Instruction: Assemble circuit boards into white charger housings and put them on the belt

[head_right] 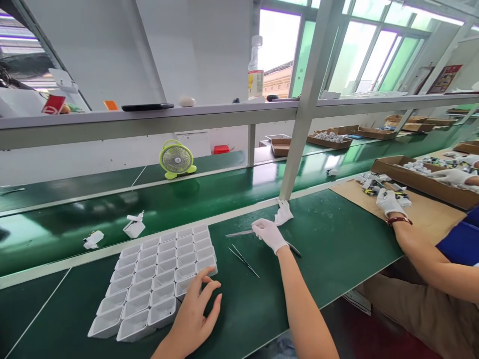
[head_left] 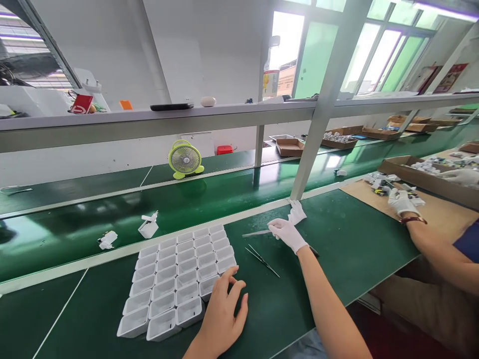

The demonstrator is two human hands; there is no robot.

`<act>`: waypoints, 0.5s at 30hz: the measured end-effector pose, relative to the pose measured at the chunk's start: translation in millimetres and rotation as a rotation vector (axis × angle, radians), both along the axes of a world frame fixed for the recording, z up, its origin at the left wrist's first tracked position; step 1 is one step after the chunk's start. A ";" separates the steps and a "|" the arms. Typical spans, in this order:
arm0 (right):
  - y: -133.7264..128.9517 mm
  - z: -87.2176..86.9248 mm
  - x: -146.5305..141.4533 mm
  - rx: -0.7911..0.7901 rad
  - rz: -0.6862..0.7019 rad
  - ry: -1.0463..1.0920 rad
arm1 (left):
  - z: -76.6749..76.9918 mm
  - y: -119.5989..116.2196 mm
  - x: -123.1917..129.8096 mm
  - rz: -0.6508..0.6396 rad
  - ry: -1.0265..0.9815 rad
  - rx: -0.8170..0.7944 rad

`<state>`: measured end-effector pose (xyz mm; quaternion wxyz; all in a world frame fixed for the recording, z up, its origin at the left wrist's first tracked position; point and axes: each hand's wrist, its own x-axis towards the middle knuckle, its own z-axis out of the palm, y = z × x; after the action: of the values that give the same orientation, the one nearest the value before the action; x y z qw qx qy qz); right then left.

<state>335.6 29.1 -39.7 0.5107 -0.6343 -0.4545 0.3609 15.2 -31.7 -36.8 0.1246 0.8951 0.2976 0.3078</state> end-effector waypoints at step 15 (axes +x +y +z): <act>-0.9 -0.7 0.9 0.002 0.002 -0.091 | 0.5 -1.3 0.3 -0.002 0.012 0.013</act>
<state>336.5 28.2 -40.3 0.4896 -0.6491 -0.4784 0.3318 15.5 -33.0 -36.3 0.1171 0.8980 0.2954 0.3042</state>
